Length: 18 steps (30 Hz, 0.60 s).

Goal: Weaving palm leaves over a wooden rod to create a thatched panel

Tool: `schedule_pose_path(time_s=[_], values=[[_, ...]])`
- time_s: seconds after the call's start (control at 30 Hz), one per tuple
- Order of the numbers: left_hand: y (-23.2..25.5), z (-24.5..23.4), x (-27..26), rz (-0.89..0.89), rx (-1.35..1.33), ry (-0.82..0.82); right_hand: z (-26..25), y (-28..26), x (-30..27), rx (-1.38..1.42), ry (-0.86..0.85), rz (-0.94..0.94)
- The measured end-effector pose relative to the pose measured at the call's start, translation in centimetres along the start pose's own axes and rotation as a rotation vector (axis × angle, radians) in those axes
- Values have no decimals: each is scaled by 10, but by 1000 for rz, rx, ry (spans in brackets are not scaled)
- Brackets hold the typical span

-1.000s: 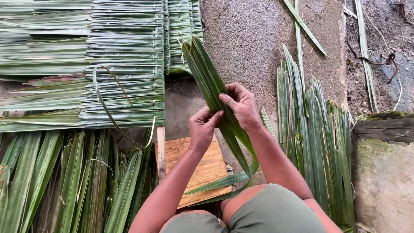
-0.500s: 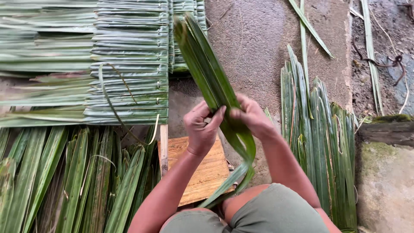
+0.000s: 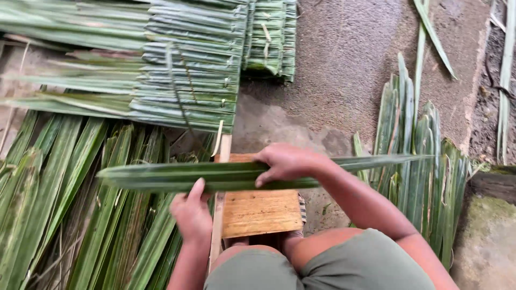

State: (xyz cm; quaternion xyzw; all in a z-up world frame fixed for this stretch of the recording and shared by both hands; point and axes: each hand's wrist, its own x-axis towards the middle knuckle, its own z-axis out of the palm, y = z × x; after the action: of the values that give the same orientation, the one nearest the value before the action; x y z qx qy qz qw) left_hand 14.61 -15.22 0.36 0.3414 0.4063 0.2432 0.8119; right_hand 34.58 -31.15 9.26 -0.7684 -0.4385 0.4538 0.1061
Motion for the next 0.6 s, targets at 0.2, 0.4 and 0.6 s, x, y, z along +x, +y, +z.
schedule_pose_path(time_s=[0.2, 0.4, 0.6], values=[[-106, -56, 109, -81, 148, 243, 73, 92, 89, 605, -59, 221], [-122, -42, 156, -105, 123, 179, 64, 108, 119, 615, 20, 280], [-134, -39, 163, -48, 178, 218, 77, 111, 145, 548, 163, 235]])
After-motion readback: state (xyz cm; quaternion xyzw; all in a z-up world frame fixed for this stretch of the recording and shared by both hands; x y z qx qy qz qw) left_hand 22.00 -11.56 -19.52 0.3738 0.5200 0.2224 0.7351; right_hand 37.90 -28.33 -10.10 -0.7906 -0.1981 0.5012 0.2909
